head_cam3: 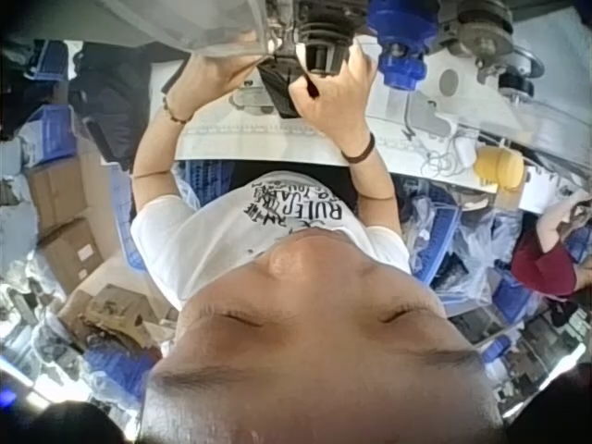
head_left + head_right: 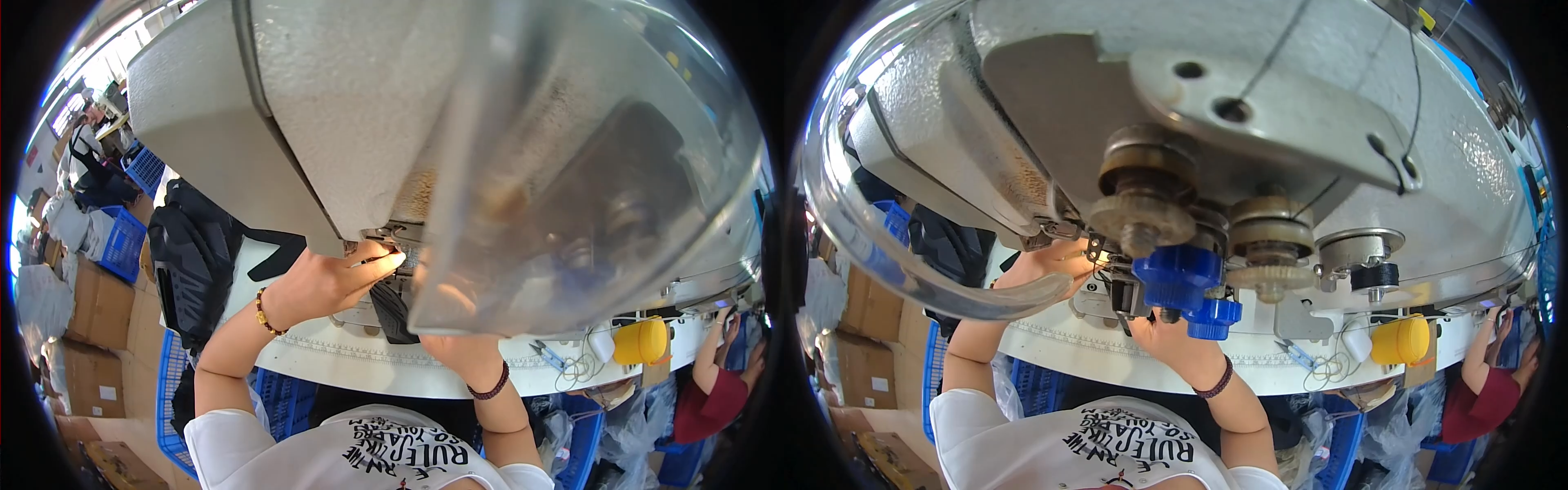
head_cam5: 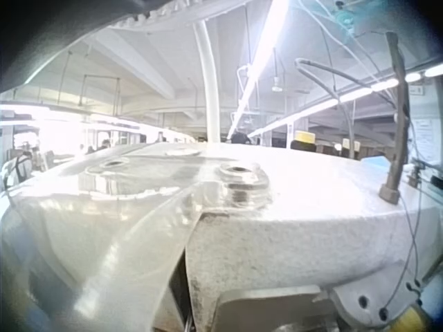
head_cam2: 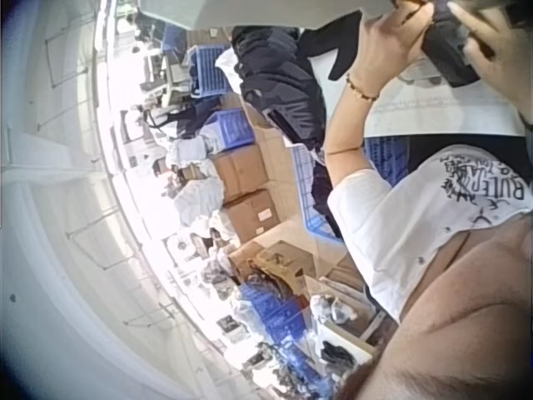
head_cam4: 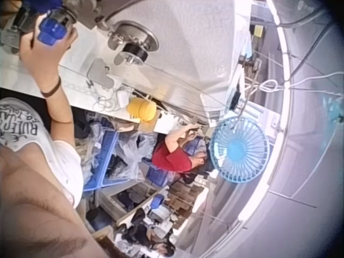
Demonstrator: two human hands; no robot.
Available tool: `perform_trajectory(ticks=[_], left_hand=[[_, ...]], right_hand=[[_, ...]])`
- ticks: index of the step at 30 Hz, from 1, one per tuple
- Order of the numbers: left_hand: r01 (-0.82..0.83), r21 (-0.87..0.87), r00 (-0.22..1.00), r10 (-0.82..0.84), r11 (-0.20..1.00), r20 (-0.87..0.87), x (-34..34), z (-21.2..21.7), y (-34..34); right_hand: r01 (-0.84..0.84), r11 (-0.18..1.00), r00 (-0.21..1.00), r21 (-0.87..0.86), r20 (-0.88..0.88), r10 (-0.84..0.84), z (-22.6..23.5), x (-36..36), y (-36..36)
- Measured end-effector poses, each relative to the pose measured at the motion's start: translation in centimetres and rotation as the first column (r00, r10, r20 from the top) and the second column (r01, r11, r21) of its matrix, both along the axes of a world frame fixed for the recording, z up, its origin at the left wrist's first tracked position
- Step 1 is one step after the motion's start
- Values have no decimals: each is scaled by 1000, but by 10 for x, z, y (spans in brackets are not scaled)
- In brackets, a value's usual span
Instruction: Operating a specialized sewing machine to stitch and trim leather components for shoe manufacturing.
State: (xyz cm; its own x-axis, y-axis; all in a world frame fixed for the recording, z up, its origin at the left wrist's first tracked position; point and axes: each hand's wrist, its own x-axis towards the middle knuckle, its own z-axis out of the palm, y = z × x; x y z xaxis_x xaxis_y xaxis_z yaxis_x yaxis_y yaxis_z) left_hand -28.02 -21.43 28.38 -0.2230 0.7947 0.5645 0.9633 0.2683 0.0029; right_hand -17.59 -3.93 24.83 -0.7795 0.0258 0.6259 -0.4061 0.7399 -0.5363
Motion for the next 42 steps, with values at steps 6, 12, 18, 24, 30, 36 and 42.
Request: perform_trajectory(ticks=[6,12,18,24,30,36,42], left_hand=[[30,45,996,-34,999,84,1,-2,1],[-3,19,998,2,1000,70,2,-6,0],[6,32,998,-8,999,61,2,-5,0],[13,81,991,-24,997,134,3,-4,3],[7,82,993,-16,997,116,4,-7,2],[25,30,997,-27,999,68,4,-3,1],[-34,-58,995,40,998,94,6,-4,-1]], right_hand=[[-27,996,1000,-87,-6,26,-15,-7,7],[-74,990,994,-118,66,82,-13,-7,12],[-67,992,997,-110,40,72,-13,-8,13],[-38,999,993,7,-109,39,1,-9,17],[-30,996,997,-86,-79,23,5,-9,14],[-73,983,997,-170,26,78,-15,-10,20],[-54,983,997,-174,41,62,-6,-5,23]])
